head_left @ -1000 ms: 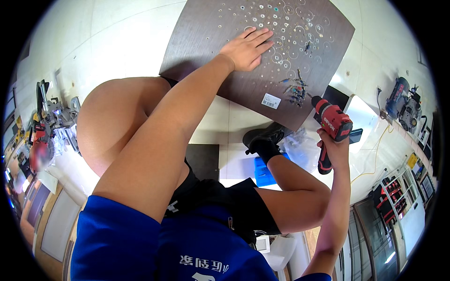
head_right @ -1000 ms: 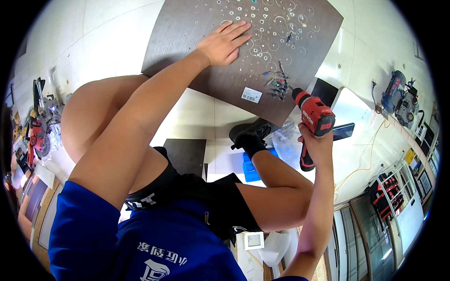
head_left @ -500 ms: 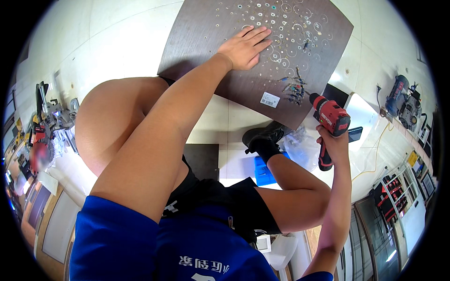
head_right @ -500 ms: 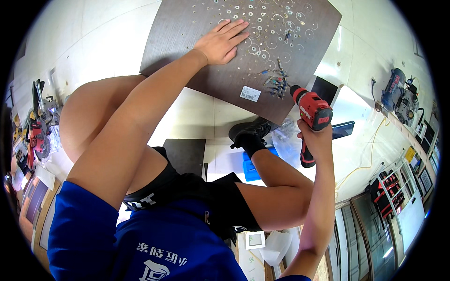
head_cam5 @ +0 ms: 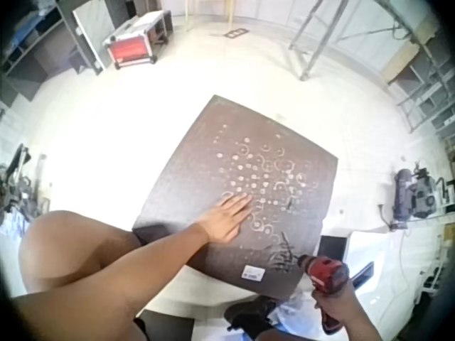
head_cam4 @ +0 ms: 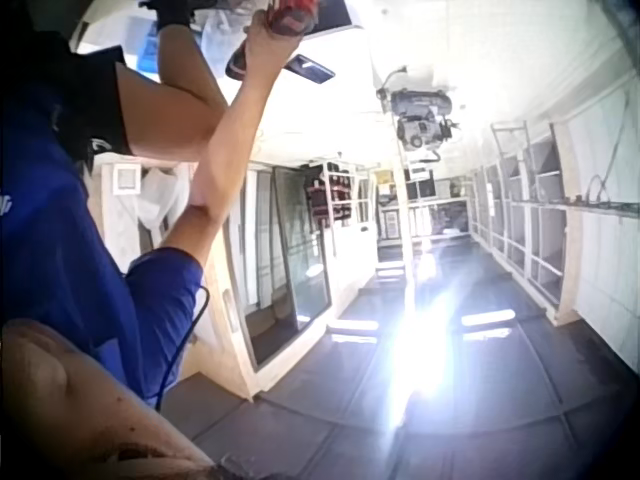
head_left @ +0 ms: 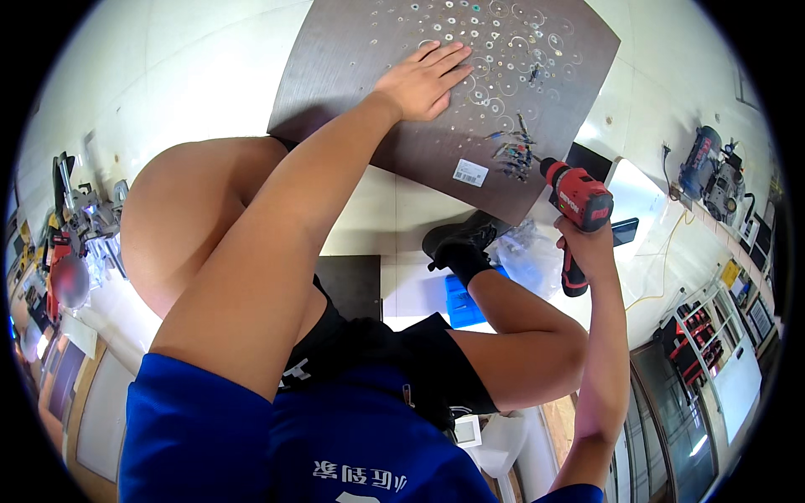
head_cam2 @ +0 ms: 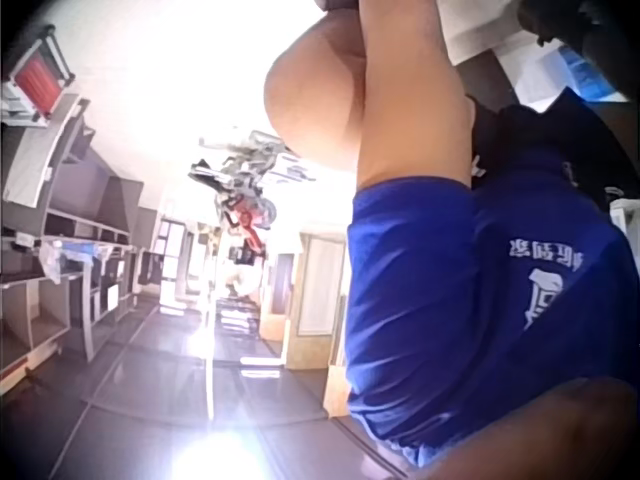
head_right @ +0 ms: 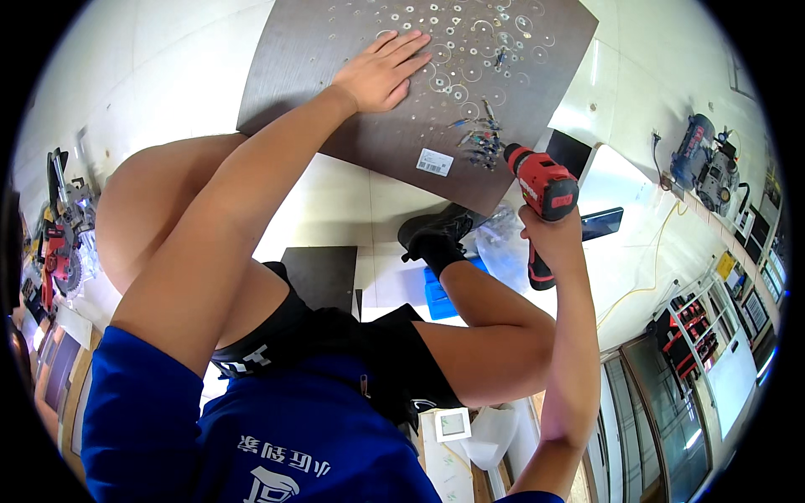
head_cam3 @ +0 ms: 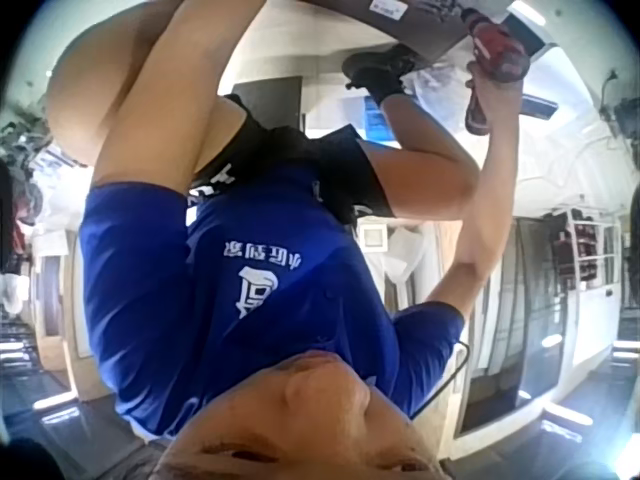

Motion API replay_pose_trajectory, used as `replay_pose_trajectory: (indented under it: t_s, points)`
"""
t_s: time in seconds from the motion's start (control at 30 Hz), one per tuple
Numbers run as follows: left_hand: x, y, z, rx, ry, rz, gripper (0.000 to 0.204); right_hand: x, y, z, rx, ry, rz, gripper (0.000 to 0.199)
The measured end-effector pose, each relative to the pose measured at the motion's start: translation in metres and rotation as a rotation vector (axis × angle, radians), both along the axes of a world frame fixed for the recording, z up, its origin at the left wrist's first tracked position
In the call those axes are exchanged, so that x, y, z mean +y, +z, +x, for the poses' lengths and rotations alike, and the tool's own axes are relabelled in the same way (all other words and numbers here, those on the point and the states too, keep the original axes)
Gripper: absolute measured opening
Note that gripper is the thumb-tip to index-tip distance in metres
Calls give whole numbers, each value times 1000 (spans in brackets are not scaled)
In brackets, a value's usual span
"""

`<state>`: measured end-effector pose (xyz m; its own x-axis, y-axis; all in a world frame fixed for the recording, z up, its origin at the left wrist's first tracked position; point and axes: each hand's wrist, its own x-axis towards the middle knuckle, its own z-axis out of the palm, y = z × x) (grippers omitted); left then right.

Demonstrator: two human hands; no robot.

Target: The person sits on the floor and uses a cordless drill to create holes in a large brown board with pre-marked circular patterns. The person holds the board steady with one hand while operating the drill with the other.

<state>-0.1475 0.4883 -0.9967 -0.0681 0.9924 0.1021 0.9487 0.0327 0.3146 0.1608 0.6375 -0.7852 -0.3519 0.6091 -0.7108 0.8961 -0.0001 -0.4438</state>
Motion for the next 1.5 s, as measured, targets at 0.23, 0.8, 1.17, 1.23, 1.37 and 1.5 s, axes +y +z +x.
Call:
replay_pose_trajectory:
  t_s: [0.23,0.8,1.17,1.23,1.37,1.5]
  points:
    - [1,0,2,5,12,6,58,2,6,-8,-28,24,9,35]
    - [2,2,1,11,0,5,59,6,4,3,24,-39,-15,32]
    - [2,2,0,6,-3,10,57,-5,2,16,120,-82,-115,24]
    - [2,2,0,2,-2,19,57,-11,-2,15,155,-52,-66,23]
    - [1,1,0,5,-2,22,57,-19,-5,8,189,-56,-16,24]
    - [2,1,0,-6,2,22,57,-15,-2,4,139,-45,11,25]
